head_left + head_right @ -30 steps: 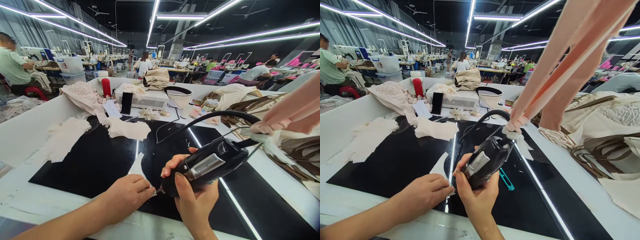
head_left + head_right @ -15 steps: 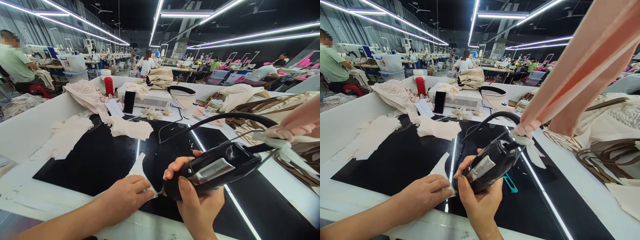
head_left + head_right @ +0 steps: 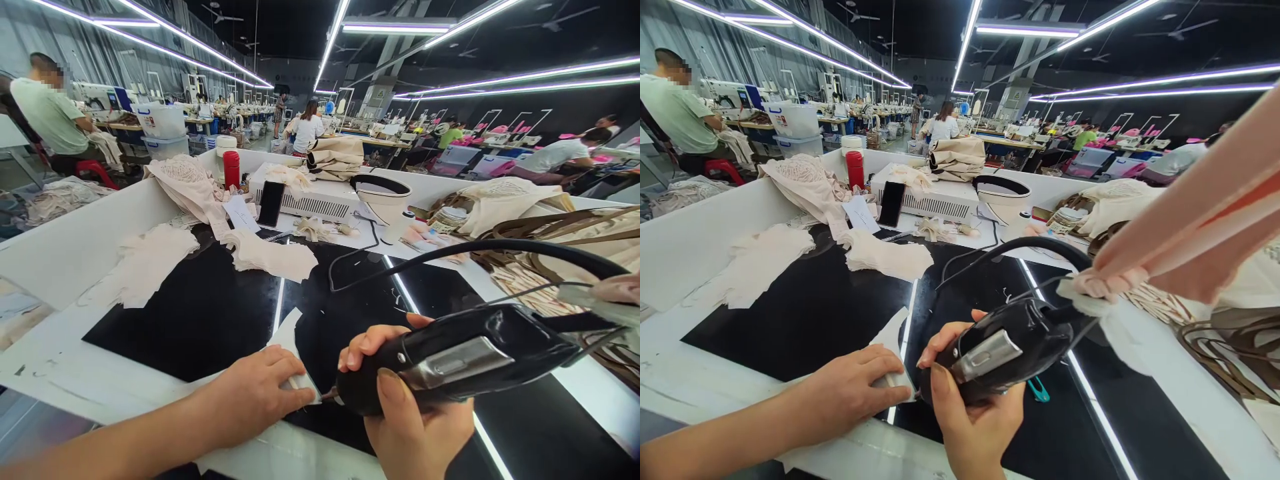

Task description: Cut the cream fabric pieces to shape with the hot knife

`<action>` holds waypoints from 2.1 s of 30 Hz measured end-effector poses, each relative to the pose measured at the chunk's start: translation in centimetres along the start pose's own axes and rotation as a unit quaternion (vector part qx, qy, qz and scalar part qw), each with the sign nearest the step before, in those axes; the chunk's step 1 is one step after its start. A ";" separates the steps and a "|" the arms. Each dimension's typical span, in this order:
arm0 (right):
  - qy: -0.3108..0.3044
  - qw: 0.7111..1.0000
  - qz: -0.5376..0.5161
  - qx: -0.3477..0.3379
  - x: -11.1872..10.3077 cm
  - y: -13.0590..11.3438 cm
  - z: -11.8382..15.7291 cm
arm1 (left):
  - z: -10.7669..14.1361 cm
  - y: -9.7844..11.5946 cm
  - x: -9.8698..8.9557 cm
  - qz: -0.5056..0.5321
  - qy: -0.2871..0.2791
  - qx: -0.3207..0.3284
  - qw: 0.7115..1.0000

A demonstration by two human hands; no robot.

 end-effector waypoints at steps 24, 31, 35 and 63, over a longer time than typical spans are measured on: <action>0.012 1.000 0.001 0.003 0.9 0.8 -1.4 | -0.1 0.0 0.2 0.015 0.000 -0.022 1.000; 0.034 0.999 -0.032 -0.013 1.4 0.9 -2.1 | 0.1 -0.1 0.5 0.017 0.000 -0.028 0.999; 0.024 0.999 -0.025 -0.002 1.6 1.6 -2.0 | 0.0 -0.2 0.4 0.023 0.002 -0.029 0.999; -0.017 1.000 -0.012 -0.018 1.7 1.3 -0.5 | -0.1 -4.0 -1.7 0.054 -0.033 0.007 0.998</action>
Point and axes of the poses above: each hand's wrist, its own z-axis away from the middle knuckle, its own x-axis out of the palm, y = z × x, the point moved 3 cm from there along -z, towards the middle knuckle, and after that the axes turned 2 degrees about z, right-handed, at the moved point
